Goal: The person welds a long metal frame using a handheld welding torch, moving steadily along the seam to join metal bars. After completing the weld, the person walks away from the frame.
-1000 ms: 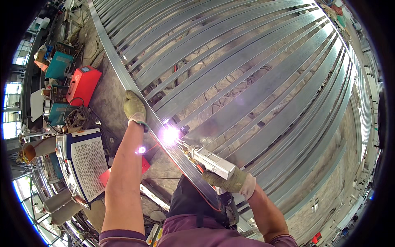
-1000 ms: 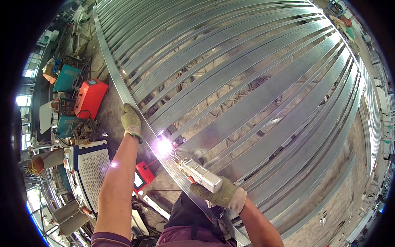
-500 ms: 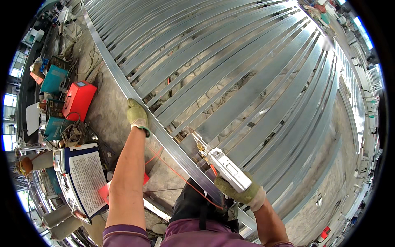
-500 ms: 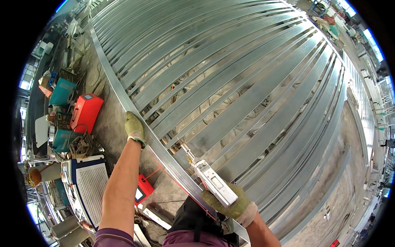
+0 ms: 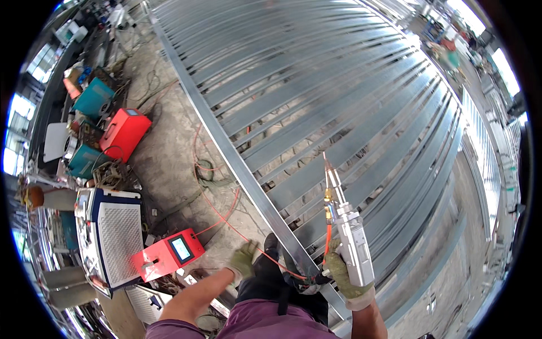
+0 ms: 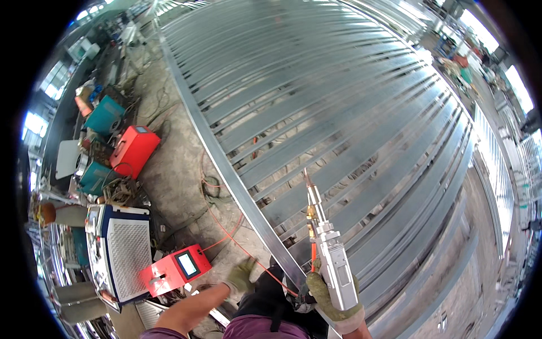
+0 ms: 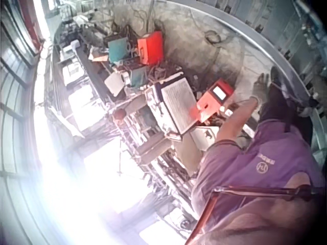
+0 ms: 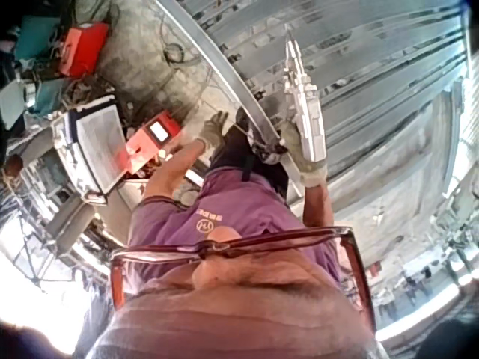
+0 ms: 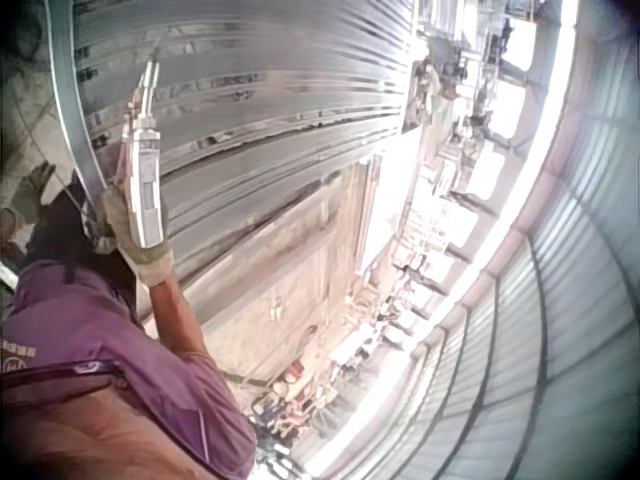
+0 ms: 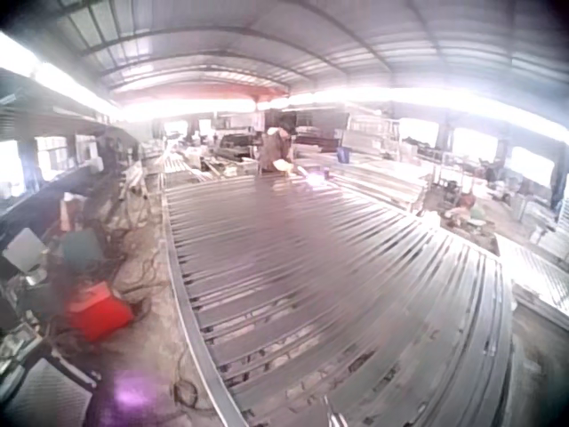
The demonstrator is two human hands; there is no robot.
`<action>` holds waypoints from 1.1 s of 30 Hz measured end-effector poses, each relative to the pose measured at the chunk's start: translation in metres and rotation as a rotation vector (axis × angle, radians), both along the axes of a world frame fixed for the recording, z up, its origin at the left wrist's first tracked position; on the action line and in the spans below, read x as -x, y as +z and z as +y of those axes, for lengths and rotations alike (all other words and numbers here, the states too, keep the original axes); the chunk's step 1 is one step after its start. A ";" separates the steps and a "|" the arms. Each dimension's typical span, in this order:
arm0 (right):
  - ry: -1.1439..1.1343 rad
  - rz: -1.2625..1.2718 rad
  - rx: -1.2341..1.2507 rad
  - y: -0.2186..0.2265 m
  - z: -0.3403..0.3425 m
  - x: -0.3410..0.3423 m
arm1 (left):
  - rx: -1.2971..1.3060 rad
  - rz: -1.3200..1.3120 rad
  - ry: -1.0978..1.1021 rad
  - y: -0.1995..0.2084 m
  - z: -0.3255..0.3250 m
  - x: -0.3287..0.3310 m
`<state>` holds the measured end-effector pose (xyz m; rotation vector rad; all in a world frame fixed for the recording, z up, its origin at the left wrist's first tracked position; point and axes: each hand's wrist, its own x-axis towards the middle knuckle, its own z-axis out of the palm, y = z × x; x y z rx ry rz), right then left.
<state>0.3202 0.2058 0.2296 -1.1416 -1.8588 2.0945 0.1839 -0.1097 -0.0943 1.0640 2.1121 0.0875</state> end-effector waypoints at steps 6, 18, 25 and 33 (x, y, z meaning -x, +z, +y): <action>-0.060 0.311 -0.127 0.042 -0.013 -0.016 | -0.297 0.030 0.016 0.034 0.056 -0.066; -0.638 0.466 -0.375 0.100 0.019 -0.150 | -0.475 -0.011 -0.065 0.006 0.063 -0.099; -1.001 0.318 -0.307 0.059 0.067 -0.284 | -0.157 -0.100 -0.069 0.099 0.033 -0.154; -1.001 0.462 -0.008 -0.005 0.104 -0.340 | 0.110 -0.183 -0.042 0.172 -0.036 -0.224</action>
